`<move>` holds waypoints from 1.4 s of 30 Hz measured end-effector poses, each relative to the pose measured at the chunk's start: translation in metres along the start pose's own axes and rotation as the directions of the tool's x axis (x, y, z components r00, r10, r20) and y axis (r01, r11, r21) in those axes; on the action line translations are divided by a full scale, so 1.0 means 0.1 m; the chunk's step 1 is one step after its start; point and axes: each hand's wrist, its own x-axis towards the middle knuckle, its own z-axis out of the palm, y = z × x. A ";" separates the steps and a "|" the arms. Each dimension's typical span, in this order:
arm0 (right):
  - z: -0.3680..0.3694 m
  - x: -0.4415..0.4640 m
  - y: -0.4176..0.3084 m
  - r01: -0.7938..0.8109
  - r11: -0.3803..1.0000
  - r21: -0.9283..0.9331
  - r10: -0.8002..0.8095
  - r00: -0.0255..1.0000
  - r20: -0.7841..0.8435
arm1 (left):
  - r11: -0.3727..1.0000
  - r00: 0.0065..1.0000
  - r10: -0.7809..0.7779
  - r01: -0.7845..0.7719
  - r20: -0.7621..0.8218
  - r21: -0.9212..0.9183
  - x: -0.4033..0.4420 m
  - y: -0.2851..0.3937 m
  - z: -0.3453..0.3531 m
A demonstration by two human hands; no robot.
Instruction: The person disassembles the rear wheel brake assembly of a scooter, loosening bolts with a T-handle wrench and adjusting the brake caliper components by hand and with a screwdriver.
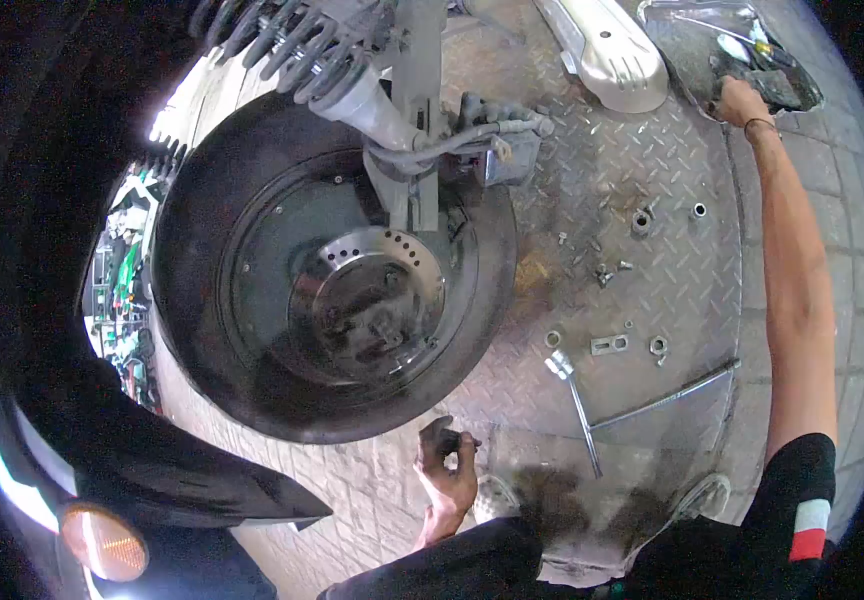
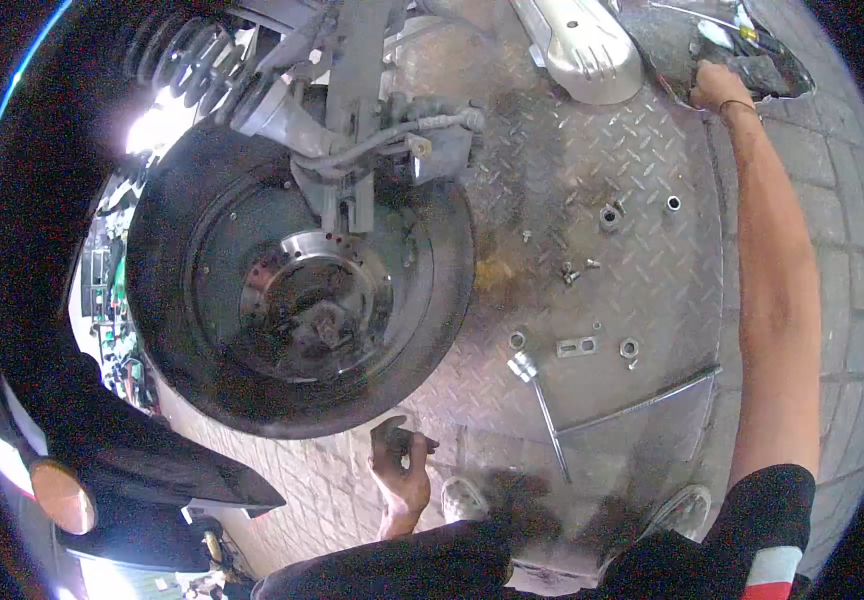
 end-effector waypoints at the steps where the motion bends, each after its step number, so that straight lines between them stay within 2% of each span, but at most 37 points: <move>1: 0.15 0.07 0.09 0.043 0.999 -0.012 -0.044 0.997 -0.069 | 0.999 1.000 0.015 -0.016 -0.019 -0.033 0.00 0.00 0.00; 2: 0.19 0.12 0.14 0.084 0.996 -0.030 -0.088 0.986 -0.142 | 0.997 0.999 0.034 -0.037 -0.040 -0.071 0.00 0.00 0.02; 3: 0.13 0.00 0.09 0.086 0.996 -0.037 -0.091 0.984 -0.151 | 0.996 0.998 0.036 -0.039 -0.043 -0.081 -0.01 0.01 0.04; 5: 0.11 -0.31 -0.02 0.083 0.990 0.114 -0.020 0.882 -0.471 | 0.993 0.996 0.040 -0.048 -0.079 -0.106 -0.07 0.03 0.01; 6: 0.05 -0.38 -0.03 0.149 0.966 0.210 -0.011 0.838 -0.546 | 0.993 0.996 0.031 -0.041 -0.086 -0.111 -0.10 0.03 -0.02; 7: 0.05 -0.49 -0.11 0.166 0.965 0.201 -0.030 0.836 -0.548 | 0.992 0.995 0.001 -0.013 -0.099 -0.124 -0.15 0.01 -0.04; 8: -0.21 -0.91 -0.38 0.162 0.840 0.518 0.145 0.852 -0.502 | 0.989 0.994 -0.025 0.009 -0.106 -0.145 -0.19 0.00 -0.05; 9: -0.45 -1.30 -0.59 0.149 0.618 0.772 0.291 0.869 -0.400 | 0.986 0.993 -0.033 0.014 -0.111 -0.167 -0.23 -0.04 -0.06; 11: -0.37 -1.76 -0.85 0.327 0.271 0.905 0.130 0.920 -0.371 | 0.992 0.996 -0.003 -0.009 -0.091 -0.127 -0.26 -0.16 -0.10; 12: -0.35 -2.03 -1.06 0.244 0.285 0.927 0.109 0.953 -0.284 | 0.990 0.996 0.021 -0.033 -0.087 -0.136 -0.26 -0.18 -0.11; 14: -0.80 -2.86 -1.77 0.202 0.073 0.977 -0.012 0.979 -0.202 | 0.981 0.995 0.021 -0.038 -0.095 -0.190 -0.27 -0.14 -0.10; 15: -0.71 -3.06 -2.02 0.216 0.146 0.965 -0.039 0.976 -0.212 | 0.973 0.995 0.006 -0.028 -0.097 -0.227 -0.27 -0.10 -0.10; 16: -0.78 -3.23 -2.26 0.407 0.227 0.885 -0.161 0.912 -0.378 | 0.969 0.995 0.016 -0.039 -0.094 -0.245 -0.25 -0.06 -0.11; 17: -0.81 -3.34 -2.48 0.614 0.368 0.698 -0.224 0.787 -0.575 | 0.968 0.994 0.041 -0.065 -0.101 -0.244 -0.24 -0.01 -0.13; 19: -1.05 -3.54 -2.81 0.608 0.245 0.755 -0.322 0.786 -0.528 | 0.963 0.992 0.071 -0.095 -0.104 -0.253 -0.26 0.00 -0.18; 20: -1.08 -3.56 -2.93 0.619 0.253 0.744 -0.322 0.779 -0.538 | 0.959 0.990 0.093 -0.119 -0.110 -0.259 -0.25 0.00 -0.20; 22: -1.02 -3.53 -3.12 0.733 0.303 0.609 -0.358 0.680 -0.640 | 0.950 0.986 0.115 -0.144 -0.119 -0.277 -0.27 -0.05 -0.26; 26: -1.01 -3.51 -3.22 0.750 0.343 0.565 -0.388 0.661 -0.642 | 0.941 0.981 0.101 -0.149 -0.167 -0.305 -0.31 -0.27 -0.34; 28: -1.06 -3.53 -3.20 0.801 0.337 0.495 -0.476 0.599 -0.644 | 0.933 0.971 0.126 -0.186 -0.205 -0.310 -0.33 -0.39 -0.34; 31: -1.15 -3.53 -3.19 0.834 0.341 0.434 -0.535 0.552 -0.640 | 0.940 0.975 0.103 -0.160 -0.197 -0.302 -0.35 -0.41 -0.41; 32: -1.17 -3.55 -3.20 0.834 0.342 0.432 -0.535 0.551 -0.640 | 0.939 0.975 0.103 -0.161 -0.197 -0.304 -0.34 -0.42 -0.43; 34: -1.23 -3.57 -3.23 0.760 0.400 0.512 -0.503 0.649 -0.570 | 0.933 0.967 0.132 -0.195 -0.217 -0.303 -0.32 -0.43 -0.46; 38: -1.23 -3.59 -3.28 0.757 0.380 0.531 -0.421 0.653 -0.630 | 0.924 0.965 0.125 -0.198 -0.233 -0.326 -0.30 -0.38 -0.46; 40: -1.41 -3.66 -3.32 0.472 0.563 0.678 -0.316 0.881 -0.351 | 0.906 0.969 0.074 -0.164 -0.237 -0.390 -0.31 -0.29 -0.44; 41: -1.37 -3.62 -3.34 0.469 0.566 0.678 -0.311 0.883 -0.351 | 0.906 0.970 0.077 -0.165 -0.232 -0.390 -0.32 -0.29 -0.43; 42: -1.31 -3.53 -3.37 0.396 0.530 0.750 -0.296 0.915 -0.273 | 0.912 0.970 0.097 -0.176 -0.221 -0.372 -0.31 -0.29 -0.42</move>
